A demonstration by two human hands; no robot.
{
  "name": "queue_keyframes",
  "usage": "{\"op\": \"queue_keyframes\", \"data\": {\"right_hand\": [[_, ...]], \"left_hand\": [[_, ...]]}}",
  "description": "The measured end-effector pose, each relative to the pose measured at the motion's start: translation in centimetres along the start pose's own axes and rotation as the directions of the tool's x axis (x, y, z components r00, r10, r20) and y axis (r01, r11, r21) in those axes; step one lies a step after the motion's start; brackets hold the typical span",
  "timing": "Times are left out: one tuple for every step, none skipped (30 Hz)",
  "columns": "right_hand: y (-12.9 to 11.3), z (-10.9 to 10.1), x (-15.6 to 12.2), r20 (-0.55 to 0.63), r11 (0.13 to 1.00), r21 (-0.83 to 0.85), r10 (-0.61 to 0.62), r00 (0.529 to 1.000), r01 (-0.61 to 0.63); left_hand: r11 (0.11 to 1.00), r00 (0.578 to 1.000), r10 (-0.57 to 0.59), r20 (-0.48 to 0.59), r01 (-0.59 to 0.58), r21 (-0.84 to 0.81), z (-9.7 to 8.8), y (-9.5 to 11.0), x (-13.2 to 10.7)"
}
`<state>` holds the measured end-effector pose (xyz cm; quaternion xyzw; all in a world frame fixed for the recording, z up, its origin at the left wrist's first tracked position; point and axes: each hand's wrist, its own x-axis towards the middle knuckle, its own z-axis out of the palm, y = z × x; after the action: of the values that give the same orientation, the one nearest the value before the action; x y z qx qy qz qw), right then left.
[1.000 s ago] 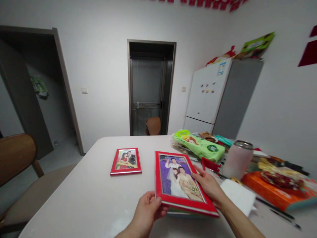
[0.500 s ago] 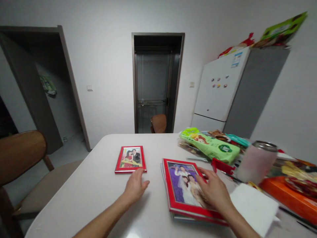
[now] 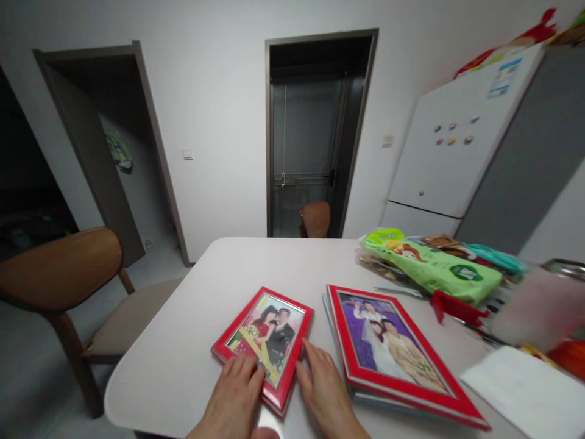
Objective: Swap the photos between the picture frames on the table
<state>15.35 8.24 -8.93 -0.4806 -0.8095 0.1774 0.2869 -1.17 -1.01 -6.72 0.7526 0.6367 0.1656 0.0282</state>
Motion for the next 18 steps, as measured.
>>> {"op": "queue_keyframes", "data": {"right_hand": [[0.1, -0.1, -0.1, -0.002, 1.000, 0.024, 0.001, 1.000, -0.001], [0.0, -0.3, -0.3, -0.006, 0.998, 0.056, 0.012, 1.000, -0.012], [-0.1, -0.5, -0.6, -0.007, 0.995, 0.097, 0.031, 0.999, -0.031], [-0.3, -0.7, -0.8, -0.004, 0.987, 0.148, 0.056, 0.998, -0.054], [-0.5, -0.9, -1.0, 0.001, 0.975, 0.208, 0.080, 0.997, -0.078], [-0.7, -1.2, -1.2, 0.003, 0.958, 0.269, 0.103, 0.995, -0.100], [-1.0, -1.5, -1.4, -0.002, 0.938, 0.326, 0.126, 0.992, -0.118], [-1.4, -1.7, -1.5, -0.016, 0.917, 0.376, 0.149, 0.989, -0.133], [-1.8, -2.0, -1.5, -0.035, 0.898, 0.417, 0.170, 0.985, -0.140], [-2.2, -2.2, -1.4, -0.054, 0.882, 0.449, 0.182, 0.982, -0.139], [-2.8, -2.3, -1.3, -0.069, 0.872, 0.472, 0.185, 0.980, -0.131], [-3.4, -2.3, -1.1, -0.077, 0.866, 0.486, 0.175, 0.982, -0.116], [-4.0, -2.3, -0.9, -0.077, 0.867, 0.490, 0.152, 0.985, -0.096], [-4.7, -2.1, -0.7, -0.073, 0.873, 0.483, 0.118, 0.990, -0.068], [-5.4, -1.8, -0.5, -0.068, 0.885, 0.465, 0.074, 0.995, -0.034], [-6.0, -1.5, -0.3, -0.064, 0.900, 0.437, 0.025, 0.998, 0.006], [-6.6, -1.1, -0.2, -0.057, 0.915, 0.401, -0.027, 0.998, 0.047], [-7.1, -0.7, -0.1, -0.044, 0.928, 0.361, -0.077, 0.996, 0.087]], "left_hand": [[0.997, 0.998, 0.060, -0.023, -0.059, 0.039, 0.7, 0.2, -0.9], [0.990, 0.992, 0.117, -0.044, -0.114, 0.079, 1.3, 0.3, -1.6], [0.980, 0.984, 0.165, -0.063, -0.157, 0.119, 1.8, 0.4, -2.1], [0.970, 0.975, 0.205, -0.080, -0.191, 0.153, 2.1, 0.5, -2.3], [0.959, 0.966, 0.240, -0.092, -0.222, 0.176, 2.1, 0.6, -2.5], [0.951, 0.958, 0.270, -0.099, -0.250, 0.182, 1.7, 0.7, -2.5], [0.948, 0.951, 0.287, -0.110, -0.267, 0.173, 0.9, 0.9, -2.4], [0.953, 0.949, 0.286, -0.133, -0.267, 0.146, -0.2, 1.1, -2.3], [0.962, 0.949, 0.268, -0.169, -0.254, 0.100, -1.6, 1.3, -2.1], [0.975, 0.953, 0.221, -0.208, -0.221, 0.025, -3.3, 1.5, -1.9], [0.982, 0.955, 0.150, -0.255, -0.175, -0.076, -5.0, 1.6, -1.7], [0.970, 0.947, 0.085, -0.310, -0.150, -0.190, -6.6, 1.7, -1.5], [0.945, 0.934, -0.018, -0.356, -0.100, -0.310, -8.1, 1.6, -1.4], [0.905, 0.921, -0.114, -0.374, -0.059, -0.422, -9.2, 1.4, -1.4], [0.849, 0.904, -0.210, -0.372, -0.020, -0.528, -10.0, 1.0, -1.4], [0.783, 0.888, -0.299, -0.349, 0.019, -0.622, -10.4, 0.5, -1.5], [0.710, 0.875, -0.372, -0.312, 0.051, -0.702, -10.4, -0.1, -1.8], [0.637, 0.859, -0.434, -0.271, 0.080, -0.767, -10.1, -0.8, -2.1]]}}
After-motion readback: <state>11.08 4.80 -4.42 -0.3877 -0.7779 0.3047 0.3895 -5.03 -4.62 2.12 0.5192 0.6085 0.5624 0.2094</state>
